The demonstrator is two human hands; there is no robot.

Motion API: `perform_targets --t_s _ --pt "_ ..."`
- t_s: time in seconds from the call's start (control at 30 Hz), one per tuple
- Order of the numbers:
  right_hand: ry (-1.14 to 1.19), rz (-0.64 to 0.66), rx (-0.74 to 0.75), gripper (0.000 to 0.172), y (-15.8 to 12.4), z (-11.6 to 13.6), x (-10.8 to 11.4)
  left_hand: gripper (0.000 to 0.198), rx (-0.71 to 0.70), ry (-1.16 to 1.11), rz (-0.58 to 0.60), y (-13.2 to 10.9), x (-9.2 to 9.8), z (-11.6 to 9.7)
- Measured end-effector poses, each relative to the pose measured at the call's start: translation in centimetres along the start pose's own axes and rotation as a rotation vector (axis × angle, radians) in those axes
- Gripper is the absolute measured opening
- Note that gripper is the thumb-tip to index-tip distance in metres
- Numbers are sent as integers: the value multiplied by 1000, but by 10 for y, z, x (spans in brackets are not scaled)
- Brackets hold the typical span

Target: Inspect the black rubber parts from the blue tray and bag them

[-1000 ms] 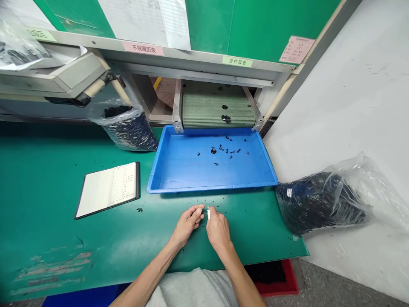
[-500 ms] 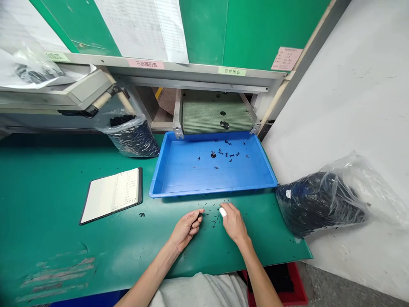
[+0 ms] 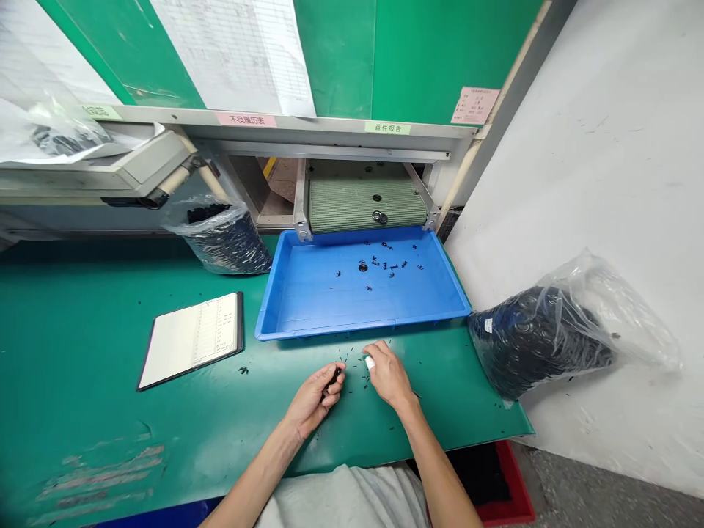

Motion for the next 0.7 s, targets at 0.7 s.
perform_targets --t_s 0.7 --pt "-88 -212 -29 38 -21 -16 29 27 -16 -378 -91 0 -21 -12"
Point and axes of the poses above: each hand's wrist, its own y-axis towards the middle knuckle, its own x-axis out of the back of the hand, z = x × y, the point moved 3 cm from there along y, towards the middle knuckle, and after that the axes turned 8 degrees about y, right-handed, at the moved point
